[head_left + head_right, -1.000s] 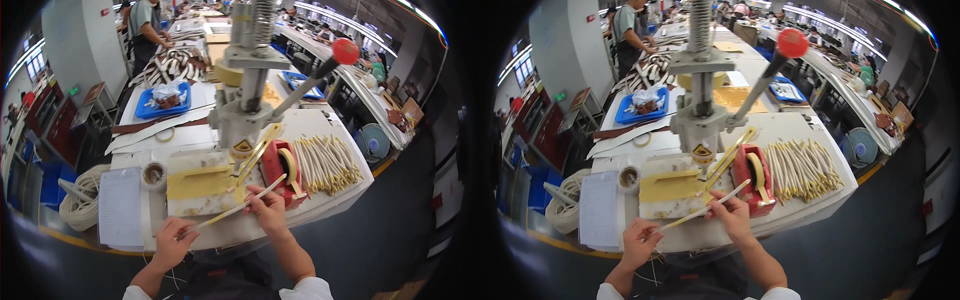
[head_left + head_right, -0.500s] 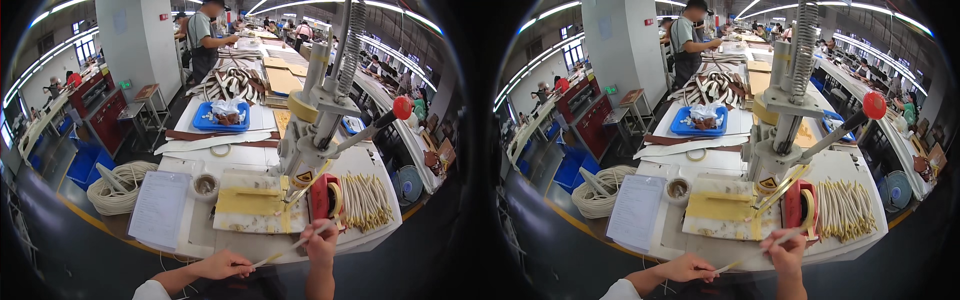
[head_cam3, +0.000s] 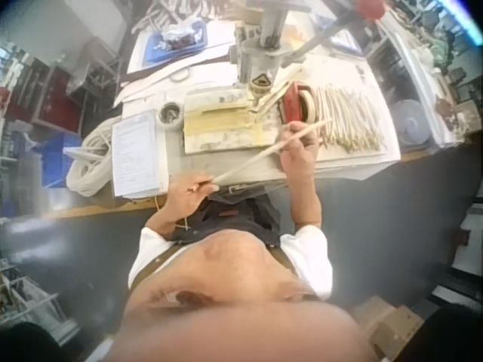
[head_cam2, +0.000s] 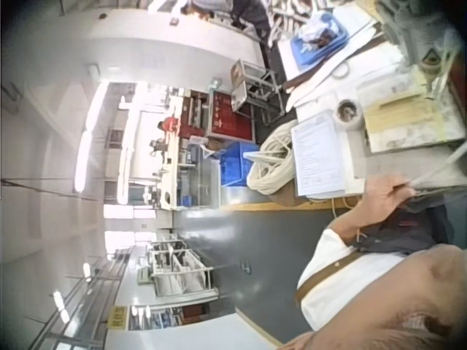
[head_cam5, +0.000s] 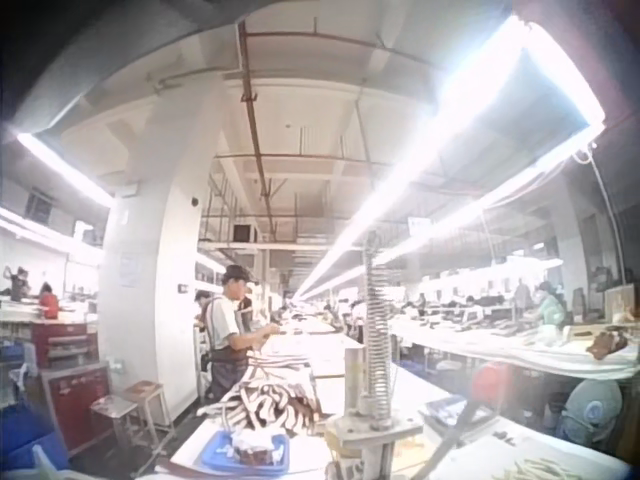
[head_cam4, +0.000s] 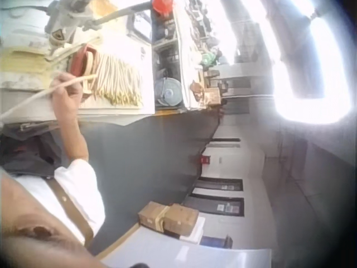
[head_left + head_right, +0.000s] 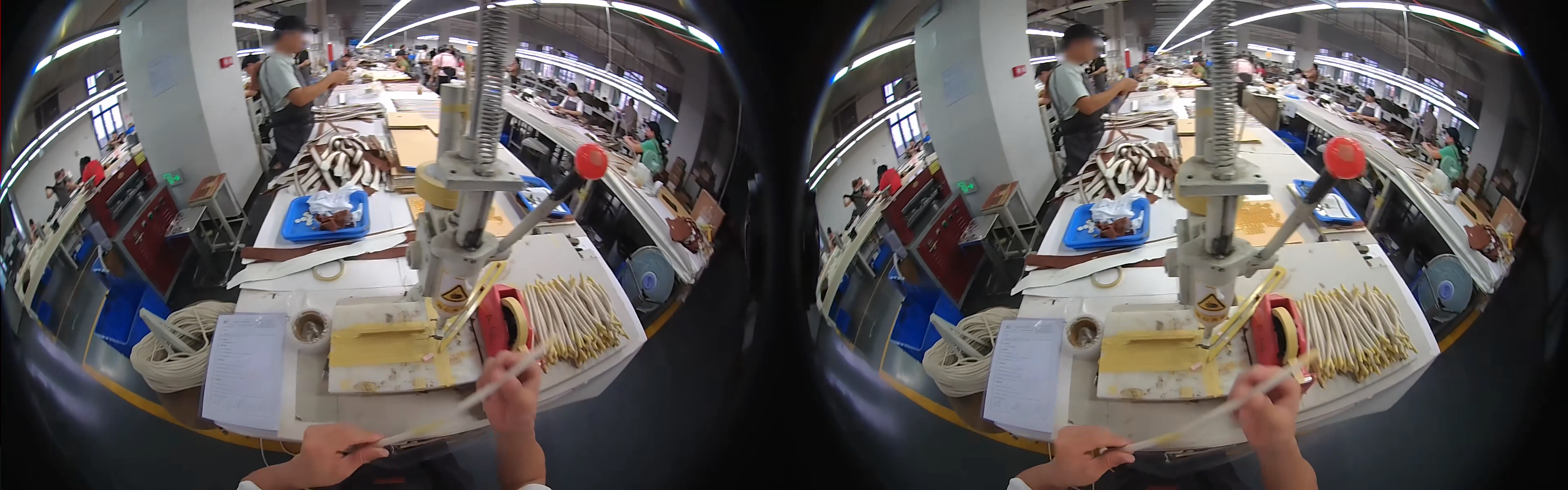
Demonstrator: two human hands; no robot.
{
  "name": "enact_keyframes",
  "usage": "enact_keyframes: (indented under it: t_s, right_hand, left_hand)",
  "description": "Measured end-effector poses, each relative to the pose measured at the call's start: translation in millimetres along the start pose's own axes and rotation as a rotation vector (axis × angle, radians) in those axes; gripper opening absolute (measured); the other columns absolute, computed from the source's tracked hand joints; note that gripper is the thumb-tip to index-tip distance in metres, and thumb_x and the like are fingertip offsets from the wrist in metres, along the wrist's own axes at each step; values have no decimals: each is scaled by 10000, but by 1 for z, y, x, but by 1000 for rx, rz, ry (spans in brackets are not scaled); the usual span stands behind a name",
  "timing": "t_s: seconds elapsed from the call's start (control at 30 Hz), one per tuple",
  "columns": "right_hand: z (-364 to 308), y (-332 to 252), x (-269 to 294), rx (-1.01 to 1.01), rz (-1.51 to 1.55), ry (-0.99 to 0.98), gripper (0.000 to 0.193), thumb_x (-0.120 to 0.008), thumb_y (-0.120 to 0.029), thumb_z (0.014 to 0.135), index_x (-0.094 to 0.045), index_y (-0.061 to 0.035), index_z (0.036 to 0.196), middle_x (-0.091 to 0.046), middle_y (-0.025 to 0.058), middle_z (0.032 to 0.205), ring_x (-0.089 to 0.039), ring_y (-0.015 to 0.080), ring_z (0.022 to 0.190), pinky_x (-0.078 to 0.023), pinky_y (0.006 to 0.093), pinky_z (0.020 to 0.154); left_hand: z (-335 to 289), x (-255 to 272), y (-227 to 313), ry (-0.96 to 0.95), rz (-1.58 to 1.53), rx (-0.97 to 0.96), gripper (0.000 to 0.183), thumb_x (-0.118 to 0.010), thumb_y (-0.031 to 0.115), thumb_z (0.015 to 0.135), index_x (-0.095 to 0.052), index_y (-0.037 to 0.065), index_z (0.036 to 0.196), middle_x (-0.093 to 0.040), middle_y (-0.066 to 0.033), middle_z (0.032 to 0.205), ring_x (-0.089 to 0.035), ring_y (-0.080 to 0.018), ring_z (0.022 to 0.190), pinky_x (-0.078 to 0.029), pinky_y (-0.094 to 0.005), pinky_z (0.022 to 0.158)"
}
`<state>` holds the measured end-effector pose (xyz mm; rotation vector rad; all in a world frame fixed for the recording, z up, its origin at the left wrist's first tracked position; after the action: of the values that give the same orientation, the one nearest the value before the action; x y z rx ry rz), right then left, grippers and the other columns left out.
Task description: The person inserts a yellow plastic tip into the end of a white cord and secures it using a manual press machine. They repeat this process for multiple cords, placing the finished items on a stack to the right of the workstation.
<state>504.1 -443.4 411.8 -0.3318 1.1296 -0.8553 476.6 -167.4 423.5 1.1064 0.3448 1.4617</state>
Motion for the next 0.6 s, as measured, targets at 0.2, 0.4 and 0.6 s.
enact_keyframes:
  t_s: [0.2, 0.4, 0.6]
  right_hand:
    - [17, 35, 40, -235, -348, 262, 371, -676, -16, 944, -608, 53, 1302, -725, 97, 945, -643, 108, 755, -538, 267, 665]
    - [15, 47, 57, -274, -403, 250, 410, -669, -32, 957, -581, 66, 1346, -727, 98, 974, -638, 103, 780, -545, 265, 707]
    - [18, 50, 61, -271, -429, 268, 476, -668, -59, 965, -526, 64, 1403, -735, 102, 978, -640, 99, 766, -541, 262, 695]
  left_hand:
    - [-15, -46, -77, -255, -512, 579, 210, -692, 106, 980, -727, -46, 1120, -733, -82, 910, -661, -94, 728, -549, -239, 665]
    - [-22, -66, -100, -515, -599, 740, 240, -663, 147, 1007, -725, -34, 1151, -714, -55, 908, -636, -80, 738, -538, -232, 667]
    - [-23, -63, -108, -357, -356, 659, 221, -704, 183, 972, -751, 17, 1110, -701, -30, 833, -611, -105, 659, -527, -269, 631]
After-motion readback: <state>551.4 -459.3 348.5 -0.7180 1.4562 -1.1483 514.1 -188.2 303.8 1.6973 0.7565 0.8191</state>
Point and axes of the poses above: each hand's wrist, its own z-axis towards the middle knuckle, its own x-axis out of the back of the hand, y = z × x, the point moved 6 cm from there along z, towards the middle knuckle
